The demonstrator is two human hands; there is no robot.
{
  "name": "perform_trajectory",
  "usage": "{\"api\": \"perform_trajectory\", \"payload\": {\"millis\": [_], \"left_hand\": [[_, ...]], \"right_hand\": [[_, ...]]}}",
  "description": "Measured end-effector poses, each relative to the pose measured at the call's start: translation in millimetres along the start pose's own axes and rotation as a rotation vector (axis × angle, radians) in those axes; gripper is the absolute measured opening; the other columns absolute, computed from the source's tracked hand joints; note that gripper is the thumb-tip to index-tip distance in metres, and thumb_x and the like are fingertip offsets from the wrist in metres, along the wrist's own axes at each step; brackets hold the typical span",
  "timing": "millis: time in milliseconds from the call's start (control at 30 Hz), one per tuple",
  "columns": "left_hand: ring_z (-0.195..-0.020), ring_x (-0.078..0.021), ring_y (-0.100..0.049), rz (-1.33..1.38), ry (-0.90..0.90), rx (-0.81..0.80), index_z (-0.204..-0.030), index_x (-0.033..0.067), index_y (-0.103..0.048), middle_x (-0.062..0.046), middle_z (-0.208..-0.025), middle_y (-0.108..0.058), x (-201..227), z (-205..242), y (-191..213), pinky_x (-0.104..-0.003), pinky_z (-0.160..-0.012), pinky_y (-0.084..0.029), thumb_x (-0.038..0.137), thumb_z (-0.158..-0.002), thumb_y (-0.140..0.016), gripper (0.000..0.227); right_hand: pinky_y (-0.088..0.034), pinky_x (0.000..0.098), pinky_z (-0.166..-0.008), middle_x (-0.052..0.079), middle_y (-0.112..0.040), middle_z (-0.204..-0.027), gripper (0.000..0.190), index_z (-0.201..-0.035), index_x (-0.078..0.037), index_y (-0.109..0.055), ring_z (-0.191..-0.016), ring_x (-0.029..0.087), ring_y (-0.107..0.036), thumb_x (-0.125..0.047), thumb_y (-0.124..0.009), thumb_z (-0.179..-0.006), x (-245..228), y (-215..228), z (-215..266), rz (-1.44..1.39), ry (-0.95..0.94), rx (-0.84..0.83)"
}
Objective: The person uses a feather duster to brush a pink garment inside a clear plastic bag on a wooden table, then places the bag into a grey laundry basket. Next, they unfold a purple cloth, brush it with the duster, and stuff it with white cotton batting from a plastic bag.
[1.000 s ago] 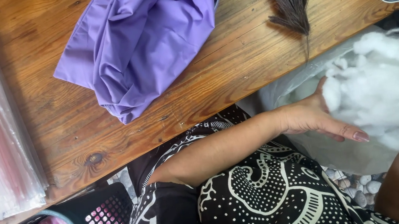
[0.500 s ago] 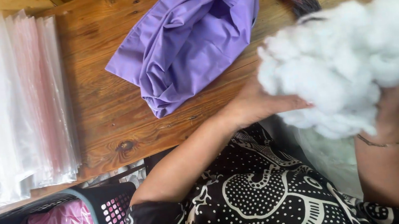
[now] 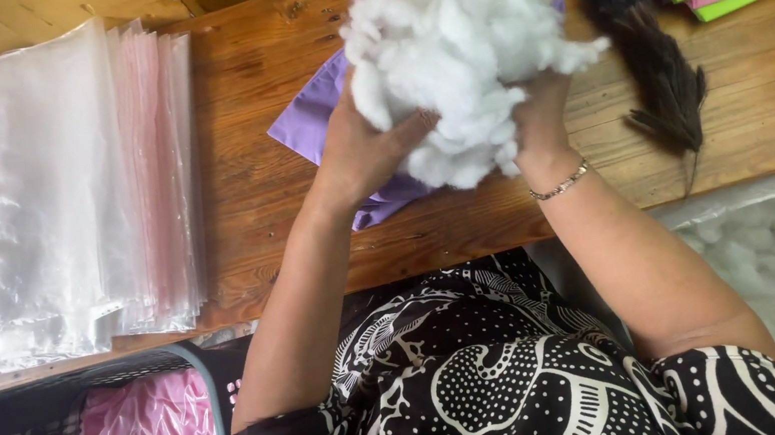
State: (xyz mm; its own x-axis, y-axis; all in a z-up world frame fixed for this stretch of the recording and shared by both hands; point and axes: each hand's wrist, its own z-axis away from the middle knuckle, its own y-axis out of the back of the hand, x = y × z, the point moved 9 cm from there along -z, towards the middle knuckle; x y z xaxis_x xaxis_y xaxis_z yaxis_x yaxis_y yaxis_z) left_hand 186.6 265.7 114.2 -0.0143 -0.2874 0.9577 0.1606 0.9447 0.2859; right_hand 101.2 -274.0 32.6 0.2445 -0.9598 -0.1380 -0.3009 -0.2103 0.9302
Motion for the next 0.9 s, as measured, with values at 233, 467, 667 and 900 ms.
{"api": "perform_trajectory", "payload": {"millis": [233,467,667,900], "left_hand": [[-0.122,-0.0488,-0.062,-0.367,-0.092,0.002,-0.148,0.0033,-0.046,-0.027,-0.138,-0.058,-55,-37,-9,-0.057,-0.104,-0.054,0.035,-0.079,-0.077,0.082],[-0.111,-0.0491,-0.066,-0.508,-0.198,-0.068,-0.133,0.0042,-0.058,-0.025,-0.121,-0.062,-54,-31,-12,-0.058,-0.095,-0.056,0.036,-0.072,-0.076,0.071],[-0.125,-0.0375,-0.057,-0.751,-0.124,-0.093,-0.124,0.0099,-0.065,-0.017,-0.115,-0.066,-50,-24,-13,-0.061,-0.102,-0.044,0.044,-0.065,-0.074,0.068],[-0.148,-0.0499,-0.026,-1.099,-0.053,-0.116,-0.15,-0.0014,-0.045,-0.025,-0.162,-0.029,-52,-18,-22,-0.074,-0.112,-0.021,0.045,-0.063,-0.084,0.106]], "right_hand": [[-0.049,0.0373,-0.093,0.007,-0.065,-0.109,0.041,-0.116,-0.011,-0.068,-0.103,0.029,-0.065,-0.018,-0.079,-0.078,-39,-39,-46,-0.02,0.035,0.001],[-0.049,0.0377,-0.094,0.007,-0.065,-0.11,0.043,-0.117,-0.011,-0.068,-0.104,0.029,-0.065,-0.019,-0.08,-0.076,-101,-70,-86,-0.025,0.072,0.008],[-0.049,0.038,-0.095,0.007,-0.065,-0.11,0.045,-0.118,-0.011,-0.068,-0.105,0.03,-0.065,-0.02,-0.08,-0.075,-155,-100,-110,-0.028,0.093,0.015],[-0.049,0.0384,-0.096,0.008,-0.064,-0.11,0.048,-0.119,-0.011,-0.067,-0.106,0.03,-0.065,-0.02,-0.08,-0.074,-308,-85,-217,-0.033,0.112,0.017]]}}
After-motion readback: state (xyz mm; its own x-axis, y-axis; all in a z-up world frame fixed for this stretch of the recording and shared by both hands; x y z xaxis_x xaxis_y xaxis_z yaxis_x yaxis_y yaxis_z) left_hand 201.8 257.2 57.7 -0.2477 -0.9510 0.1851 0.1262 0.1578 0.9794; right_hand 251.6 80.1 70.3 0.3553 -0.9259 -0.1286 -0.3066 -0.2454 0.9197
